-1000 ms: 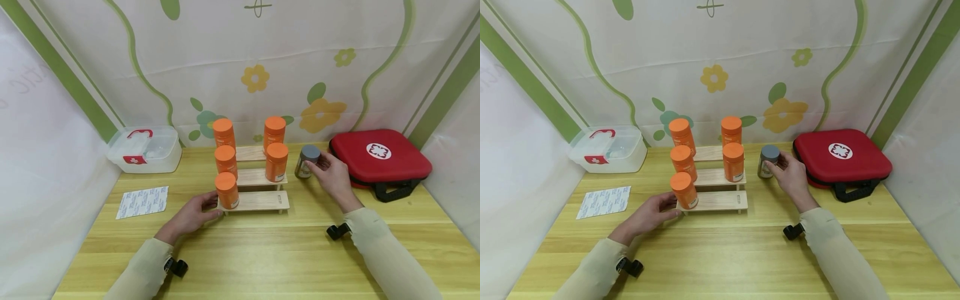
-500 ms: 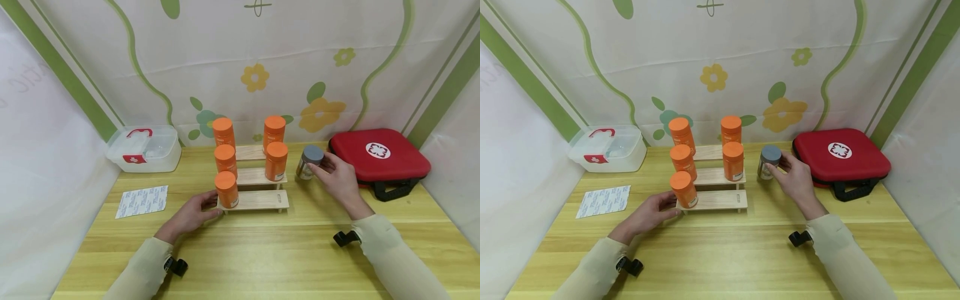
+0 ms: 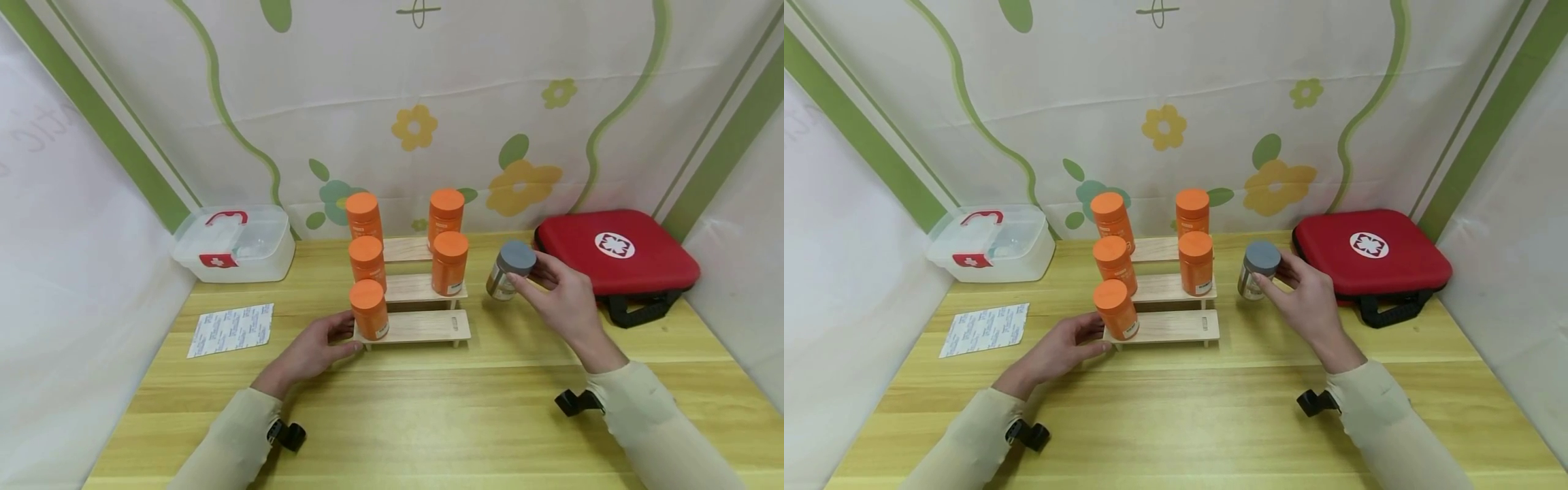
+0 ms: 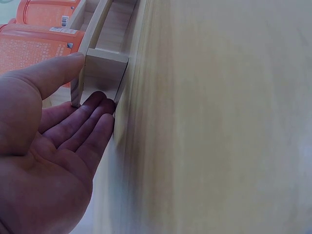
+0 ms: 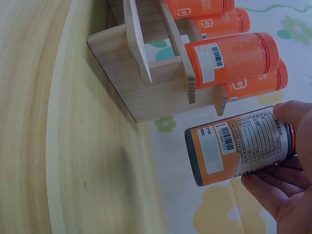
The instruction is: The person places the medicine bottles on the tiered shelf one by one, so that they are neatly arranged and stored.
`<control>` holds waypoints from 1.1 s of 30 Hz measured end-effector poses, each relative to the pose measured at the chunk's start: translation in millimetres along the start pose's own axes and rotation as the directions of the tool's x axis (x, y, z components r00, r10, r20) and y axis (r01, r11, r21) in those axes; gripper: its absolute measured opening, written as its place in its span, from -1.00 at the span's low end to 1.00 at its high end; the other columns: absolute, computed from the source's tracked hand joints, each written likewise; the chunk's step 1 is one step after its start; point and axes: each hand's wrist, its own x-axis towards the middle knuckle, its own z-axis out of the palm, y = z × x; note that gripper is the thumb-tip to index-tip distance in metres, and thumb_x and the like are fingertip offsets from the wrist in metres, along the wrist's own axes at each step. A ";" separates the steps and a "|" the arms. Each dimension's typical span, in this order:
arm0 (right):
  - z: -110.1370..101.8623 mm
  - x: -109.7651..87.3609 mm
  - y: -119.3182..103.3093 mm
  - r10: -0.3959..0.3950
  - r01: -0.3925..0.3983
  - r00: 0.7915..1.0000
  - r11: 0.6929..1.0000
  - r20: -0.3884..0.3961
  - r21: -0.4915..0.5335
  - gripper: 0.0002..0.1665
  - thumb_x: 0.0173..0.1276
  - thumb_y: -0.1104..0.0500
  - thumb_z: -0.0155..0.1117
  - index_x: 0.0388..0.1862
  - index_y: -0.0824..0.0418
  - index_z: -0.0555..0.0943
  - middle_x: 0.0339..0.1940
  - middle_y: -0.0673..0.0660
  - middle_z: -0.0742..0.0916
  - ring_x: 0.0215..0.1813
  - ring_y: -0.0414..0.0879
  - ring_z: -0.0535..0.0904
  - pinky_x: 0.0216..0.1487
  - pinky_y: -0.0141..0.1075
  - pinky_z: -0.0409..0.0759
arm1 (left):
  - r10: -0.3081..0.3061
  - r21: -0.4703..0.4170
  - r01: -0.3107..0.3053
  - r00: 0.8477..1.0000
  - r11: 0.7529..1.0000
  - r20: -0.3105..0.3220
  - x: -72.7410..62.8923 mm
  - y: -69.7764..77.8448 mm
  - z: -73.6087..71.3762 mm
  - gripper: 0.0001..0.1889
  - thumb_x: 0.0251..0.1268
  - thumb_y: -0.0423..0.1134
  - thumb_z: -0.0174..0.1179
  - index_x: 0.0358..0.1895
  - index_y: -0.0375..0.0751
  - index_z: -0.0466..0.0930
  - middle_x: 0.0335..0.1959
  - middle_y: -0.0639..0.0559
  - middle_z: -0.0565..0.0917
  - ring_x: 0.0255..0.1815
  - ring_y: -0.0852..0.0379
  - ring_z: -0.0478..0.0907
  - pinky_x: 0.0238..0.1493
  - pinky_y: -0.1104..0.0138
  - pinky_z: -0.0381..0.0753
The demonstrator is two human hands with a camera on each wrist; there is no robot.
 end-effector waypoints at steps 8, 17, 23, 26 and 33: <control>-7.0 -8.5 -9.8 -0.034 0.034 0.999 0.999 -0.008 0.011 -0.35 0.25 0.34 0.66 0.31 0.42 0.66 0.15 0.45 0.80 0.03 -0.75 0.56 0.06 -0.73 0.59 | 0.005 -0.003 -0.005 1.000 1.000 0.004 0.0 0.0 0.2 -0.25 0.53 -0.11 0.38 0.65 -0.24 0.32 0.55 -0.16 0.55 0.53 -0.18 0.54 0.62 -0.11 0.48; -11.6 -18.1 -20.6 -0.049 0.049 0.999 0.999 -0.005 0.002 -0.35 0.21 0.38 0.67 0.28 0.44 0.66 0.09 0.44 0.82 0.01 -0.74 0.58 0.04 -0.77 0.58 | 0.000 -0.006 0.000 1.000 1.000 0.005 0.1 0.1 0.2 -0.25 0.54 -0.11 0.38 0.66 -0.23 0.30 0.55 -0.14 0.55 0.53 -0.17 0.54 0.62 -0.10 0.48; -11.5 -26.2 -26.8 -0.087 0.087 0.996 0.996 -0.005 0.011 -0.33 0.16 0.43 0.67 0.28 0.44 0.66 0.07 0.42 0.83 0.04 -0.73 0.59 0.06 -0.76 0.59 | 0.009 -0.007 -0.009 1.000 1.000 0.002 -0.7 1.0 -0.4 -0.25 0.53 -0.12 0.38 0.66 -0.25 0.30 0.55 -0.17 0.55 0.52 -0.18 0.54 0.61 -0.10 0.48; -10.7 -30.2 -31.0 -0.119 0.119 0.993 0.993 -0.003 0.009 -0.31 0.14 0.46 0.67 0.28 0.45 0.66 0.05 0.40 0.84 0.04 -0.72 0.61 0.07 -0.75 0.60 | 0.008 -0.003 -0.008 1.000 1.000 0.002 -0.7 0.8 -0.4 -0.24 0.53 -0.11 0.38 0.66 -0.24 0.30 0.55 -0.17 0.54 0.53 -0.18 0.54 0.62 -0.10 0.48; -6.9 -37.4 -39.0 -0.151 0.151 0.988 0.989 0.014 0.009 -0.28 0.09 0.48 0.67 0.28 0.46 0.65 0.02 0.39 0.85 0.04 -0.72 0.60 0.07 -0.74 0.62 | 0.006 0.001 -0.006 1.000 1.000 0.004 -0.2 -0.2 -0.4 -0.24 0.53 -0.10 0.38 0.66 -0.24 0.30 0.55 -0.16 0.54 0.54 -0.19 0.53 0.62 -0.11 0.47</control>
